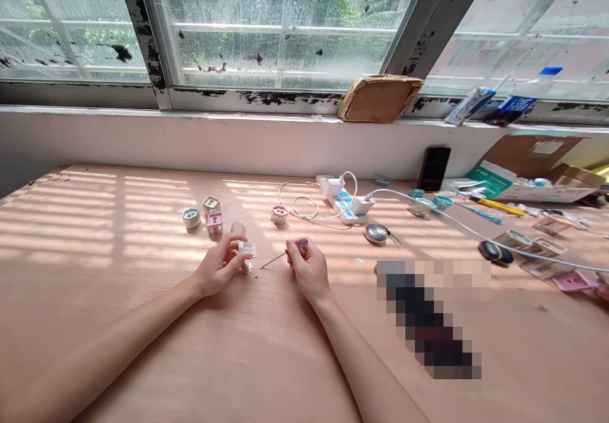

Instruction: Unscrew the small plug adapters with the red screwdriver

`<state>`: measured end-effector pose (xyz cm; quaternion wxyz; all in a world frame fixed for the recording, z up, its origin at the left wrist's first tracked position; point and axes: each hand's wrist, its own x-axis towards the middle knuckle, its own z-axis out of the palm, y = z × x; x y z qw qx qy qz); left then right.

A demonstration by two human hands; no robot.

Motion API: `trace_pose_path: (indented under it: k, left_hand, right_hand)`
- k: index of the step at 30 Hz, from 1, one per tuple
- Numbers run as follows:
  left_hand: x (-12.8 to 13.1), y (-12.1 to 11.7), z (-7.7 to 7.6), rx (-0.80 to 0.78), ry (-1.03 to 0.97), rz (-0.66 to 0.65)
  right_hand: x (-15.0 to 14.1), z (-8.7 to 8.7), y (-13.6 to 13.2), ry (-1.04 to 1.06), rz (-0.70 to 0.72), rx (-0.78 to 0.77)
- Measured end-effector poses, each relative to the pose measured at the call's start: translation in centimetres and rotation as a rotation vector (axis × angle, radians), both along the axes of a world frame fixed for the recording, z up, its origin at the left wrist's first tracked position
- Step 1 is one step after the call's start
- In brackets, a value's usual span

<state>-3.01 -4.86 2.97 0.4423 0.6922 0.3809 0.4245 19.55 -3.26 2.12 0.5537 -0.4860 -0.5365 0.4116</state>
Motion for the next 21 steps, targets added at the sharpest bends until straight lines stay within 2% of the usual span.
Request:
trace_pose_path:
  k: [6, 14, 21]
  left_hand:
    - [-0.01, -0.06, -0.40, -0.002, -0.008, -0.130]
    - [0.28, -0.17, -0.41, 0.049, 0.079, -0.177]
    - [0.32, -0.14, -0.50, 0.034, 0.106, -0.203]
  right_hand:
    - [-0.55, 0.20, -0.33, 0.030, 0.045, -0.012]
    - [-0.35, 0.11, -0.21, 0.033, 0.034, -0.010]
    - [-0.20, 0.11, -0.21, 0.016, 0.031, 0.007]
